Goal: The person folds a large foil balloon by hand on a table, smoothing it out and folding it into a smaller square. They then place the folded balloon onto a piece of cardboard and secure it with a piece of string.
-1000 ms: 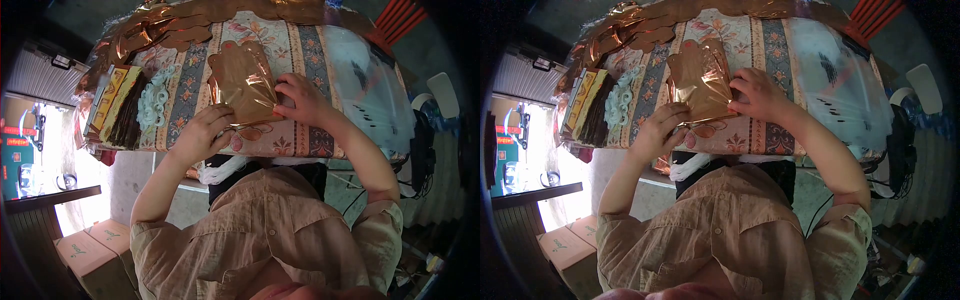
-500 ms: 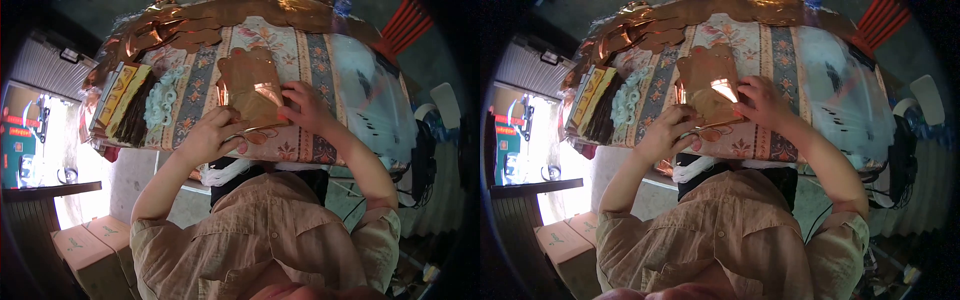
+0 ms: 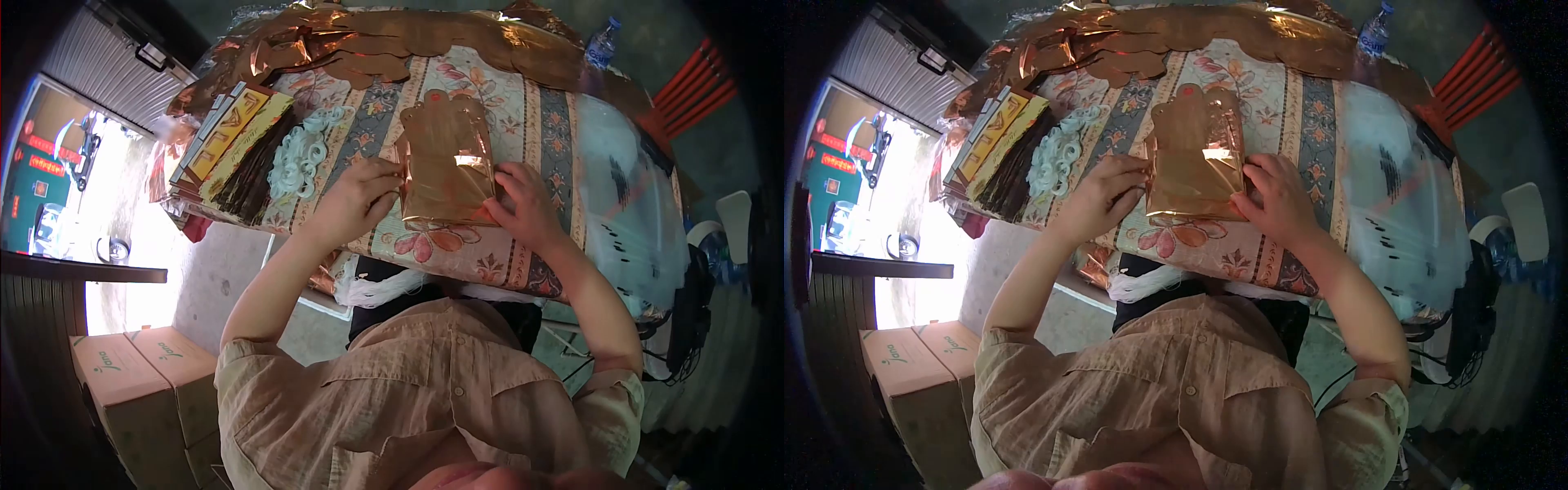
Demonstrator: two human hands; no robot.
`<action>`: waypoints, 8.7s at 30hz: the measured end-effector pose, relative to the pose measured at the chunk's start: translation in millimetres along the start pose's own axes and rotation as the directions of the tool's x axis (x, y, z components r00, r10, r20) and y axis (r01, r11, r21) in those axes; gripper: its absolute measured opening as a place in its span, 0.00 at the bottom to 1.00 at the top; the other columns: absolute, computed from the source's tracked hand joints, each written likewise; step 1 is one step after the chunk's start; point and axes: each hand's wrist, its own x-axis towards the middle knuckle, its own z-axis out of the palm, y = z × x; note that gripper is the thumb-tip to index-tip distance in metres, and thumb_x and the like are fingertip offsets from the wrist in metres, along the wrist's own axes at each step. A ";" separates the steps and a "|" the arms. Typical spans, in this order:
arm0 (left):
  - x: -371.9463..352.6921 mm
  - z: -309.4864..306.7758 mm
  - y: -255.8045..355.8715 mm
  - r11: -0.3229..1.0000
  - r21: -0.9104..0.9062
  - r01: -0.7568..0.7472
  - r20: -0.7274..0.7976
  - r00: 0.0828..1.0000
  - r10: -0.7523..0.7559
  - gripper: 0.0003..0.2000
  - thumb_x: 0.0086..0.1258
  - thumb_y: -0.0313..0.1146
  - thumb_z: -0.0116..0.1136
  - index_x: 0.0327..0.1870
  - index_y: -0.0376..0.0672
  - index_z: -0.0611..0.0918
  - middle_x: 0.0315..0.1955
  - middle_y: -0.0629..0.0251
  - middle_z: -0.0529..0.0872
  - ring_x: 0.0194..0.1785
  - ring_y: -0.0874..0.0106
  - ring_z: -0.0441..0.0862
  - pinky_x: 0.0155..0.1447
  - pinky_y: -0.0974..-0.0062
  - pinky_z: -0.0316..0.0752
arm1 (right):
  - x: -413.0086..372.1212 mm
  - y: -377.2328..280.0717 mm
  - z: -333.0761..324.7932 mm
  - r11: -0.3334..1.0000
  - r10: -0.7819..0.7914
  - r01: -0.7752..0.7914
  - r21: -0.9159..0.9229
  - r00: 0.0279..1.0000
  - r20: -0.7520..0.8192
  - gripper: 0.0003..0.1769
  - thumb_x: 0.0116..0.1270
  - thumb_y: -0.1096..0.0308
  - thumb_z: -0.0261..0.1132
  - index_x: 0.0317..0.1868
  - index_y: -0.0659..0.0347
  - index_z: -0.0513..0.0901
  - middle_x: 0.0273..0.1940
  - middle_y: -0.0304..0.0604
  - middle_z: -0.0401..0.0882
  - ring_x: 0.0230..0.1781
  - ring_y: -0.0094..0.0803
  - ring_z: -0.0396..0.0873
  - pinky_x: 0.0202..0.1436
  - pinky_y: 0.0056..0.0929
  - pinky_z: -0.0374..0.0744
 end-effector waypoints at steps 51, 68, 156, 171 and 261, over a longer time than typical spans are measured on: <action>16.3 22.5 12.2 0.954 -0.090 0.286 0.013 0.958 -0.286 0.39 0.57 0.31 0.66 0.69 0.38 0.58 0.49 0.51 0.78 0.55 0.55 0.73 0.65 0.59 0.62 | 14.7 -18.6 5.5 0.991 -0.011 0.051 -0.124 0.952 0.305 0.35 0.69 0.55 0.56 0.70 0.66 0.59 0.73 0.53 0.52 0.76 0.42 0.46 0.77 0.43 0.44; 16.2 17.5 11.4 0.989 0.139 0.047 -0.050 0.998 -0.040 0.21 0.53 0.31 0.67 0.50 0.40 0.77 0.49 0.58 0.78 0.57 0.57 0.73 0.63 0.60 0.65 | 6.5 -13.5 14.9 0.956 0.018 0.091 -0.279 0.931 0.365 0.39 0.71 0.49 0.49 0.73 0.63 0.50 0.75 0.50 0.45 0.77 0.38 0.41 0.77 0.46 0.38; 55.9 3.0 -1.5 0.783 -0.018 0.622 0.142 0.777 -0.613 0.14 0.65 0.40 0.61 0.31 0.37 0.81 0.24 0.61 0.81 0.27 0.72 0.77 0.36 0.72 0.72 | 6.6 -17.6 14.3 0.944 0.104 0.041 -0.327 0.904 0.414 0.40 0.72 0.45 0.45 0.74 0.62 0.47 0.76 0.49 0.42 0.78 0.38 0.38 0.77 0.49 0.34; 65.5 14.6 -29.3 0.687 -0.257 0.680 0.224 0.733 -0.642 0.08 0.55 0.32 0.67 0.26 0.37 0.81 0.20 0.66 0.81 0.24 0.77 0.76 0.33 0.75 0.72 | 3.5 -15.1 15.0 0.975 0.066 0.003 -0.223 0.952 0.299 0.40 0.71 0.46 0.49 0.73 0.63 0.51 0.74 0.50 0.49 0.76 0.39 0.45 0.76 0.51 0.40; 65.4 17.8 -53.4 0.497 -0.713 0.495 0.267 0.847 -0.460 0.12 0.58 0.20 0.64 0.30 0.43 0.71 0.24 0.77 0.75 0.28 0.86 0.71 0.35 0.86 0.69 | 94.3 60.9 -8.7 0.089 0.348 -0.859 0.504 0.501 0.792 0.09 0.62 0.64 0.68 0.35 0.59 0.79 0.25 0.34 0.79 0.15 0.15 0.72 0.10 0.13 0.60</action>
